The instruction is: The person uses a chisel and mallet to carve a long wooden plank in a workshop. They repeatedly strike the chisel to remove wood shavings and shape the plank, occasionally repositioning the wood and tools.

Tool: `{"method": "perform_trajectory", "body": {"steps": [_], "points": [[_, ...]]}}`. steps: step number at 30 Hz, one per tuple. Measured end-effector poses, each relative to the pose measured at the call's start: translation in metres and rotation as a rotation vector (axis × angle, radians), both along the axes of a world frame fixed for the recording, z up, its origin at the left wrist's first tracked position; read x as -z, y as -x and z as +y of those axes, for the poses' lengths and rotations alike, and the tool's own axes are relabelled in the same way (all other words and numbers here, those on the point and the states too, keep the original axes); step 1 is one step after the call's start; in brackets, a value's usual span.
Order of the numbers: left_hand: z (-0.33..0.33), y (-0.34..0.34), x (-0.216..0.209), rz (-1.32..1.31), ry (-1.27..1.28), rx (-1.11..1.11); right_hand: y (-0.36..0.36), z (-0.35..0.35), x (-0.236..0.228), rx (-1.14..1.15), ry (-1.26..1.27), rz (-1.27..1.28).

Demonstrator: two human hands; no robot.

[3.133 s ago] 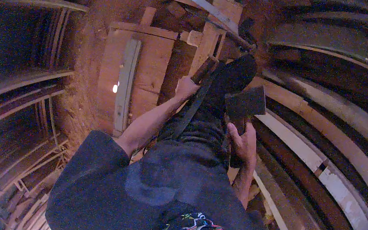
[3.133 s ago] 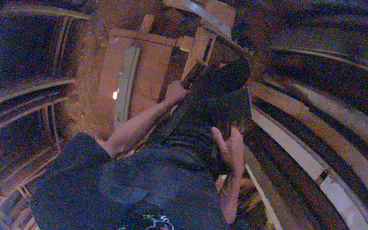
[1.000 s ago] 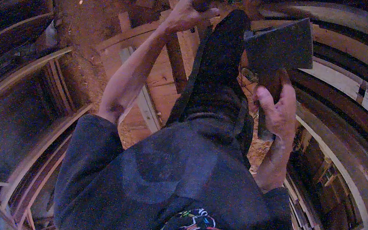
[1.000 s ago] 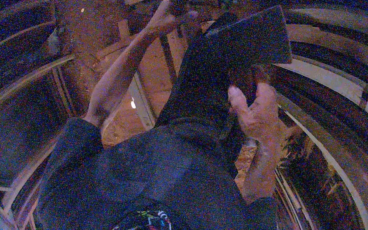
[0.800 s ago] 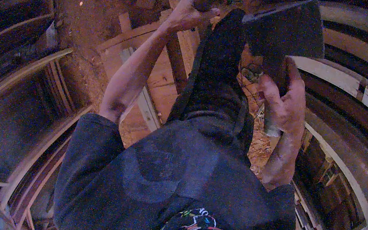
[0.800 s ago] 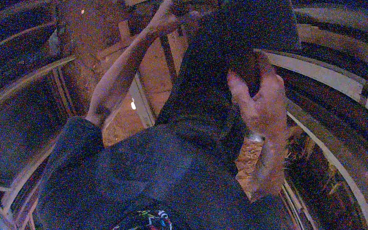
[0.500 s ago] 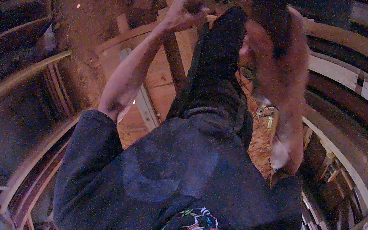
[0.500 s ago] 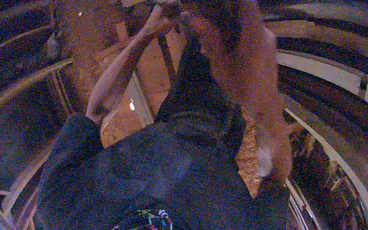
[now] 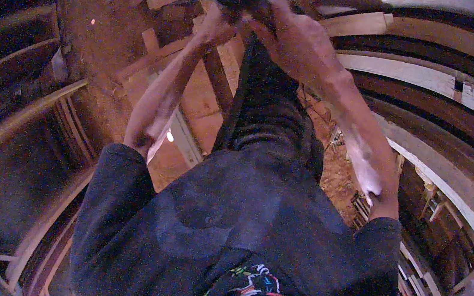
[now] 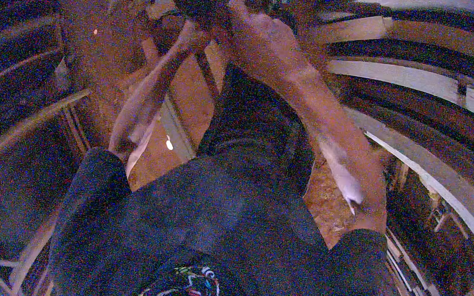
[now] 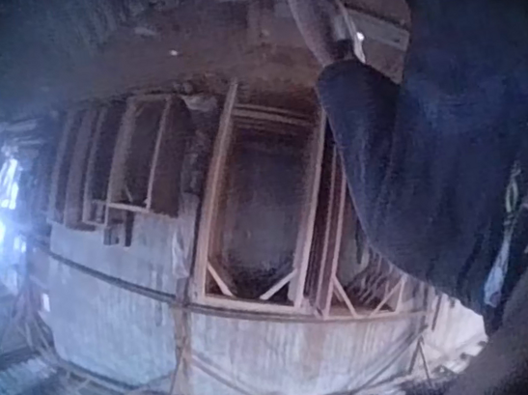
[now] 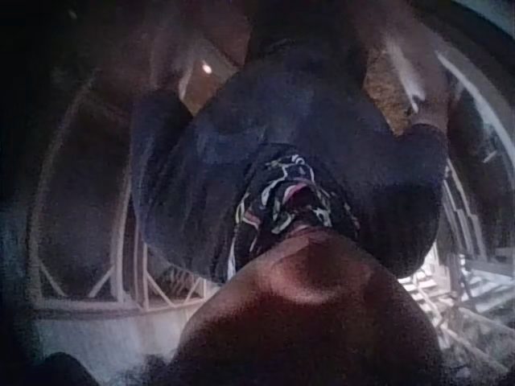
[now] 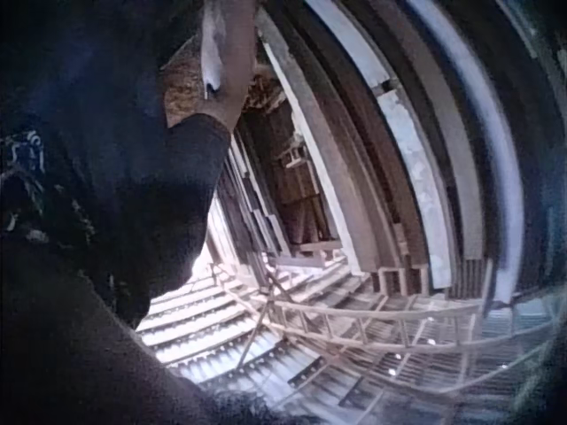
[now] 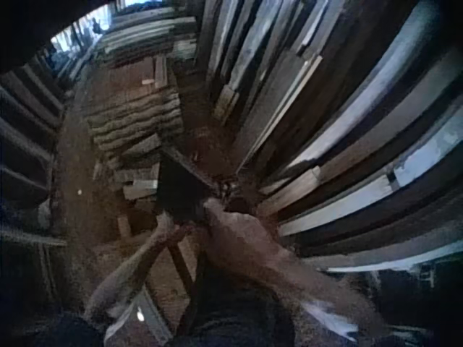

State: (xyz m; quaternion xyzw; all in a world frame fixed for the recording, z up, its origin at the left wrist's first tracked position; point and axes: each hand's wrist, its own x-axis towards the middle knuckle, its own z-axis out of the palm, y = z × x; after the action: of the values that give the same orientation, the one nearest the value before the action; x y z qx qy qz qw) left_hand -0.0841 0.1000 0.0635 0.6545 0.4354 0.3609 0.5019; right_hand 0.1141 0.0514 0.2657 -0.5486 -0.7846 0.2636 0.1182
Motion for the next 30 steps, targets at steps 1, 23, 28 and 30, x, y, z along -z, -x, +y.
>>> {"method": "perform_trajectory", "body": {"steps": [1,23,28,30], "points": [[-0.001,0.0,0.001,-0.028,0.024,-0.017,-0.003,0.0,0.0,-0.04,-0.018,-0.021],[0.0,0.072,-0.006,-0.095,-0.005,-0.218,0.034,-0.042,-0.024,0.11,-0.139,0.402],[0.01,0.057,-0.055,0.202,-0.001,-0.114,0.014,-0.039,-0.038,0.214,-0.046,0.355],[0.004,0.048,-0.06,0.191,-0.009,-0.084,0.009,-0.039,-0.038,0.215,-0.065,0.359]]}}
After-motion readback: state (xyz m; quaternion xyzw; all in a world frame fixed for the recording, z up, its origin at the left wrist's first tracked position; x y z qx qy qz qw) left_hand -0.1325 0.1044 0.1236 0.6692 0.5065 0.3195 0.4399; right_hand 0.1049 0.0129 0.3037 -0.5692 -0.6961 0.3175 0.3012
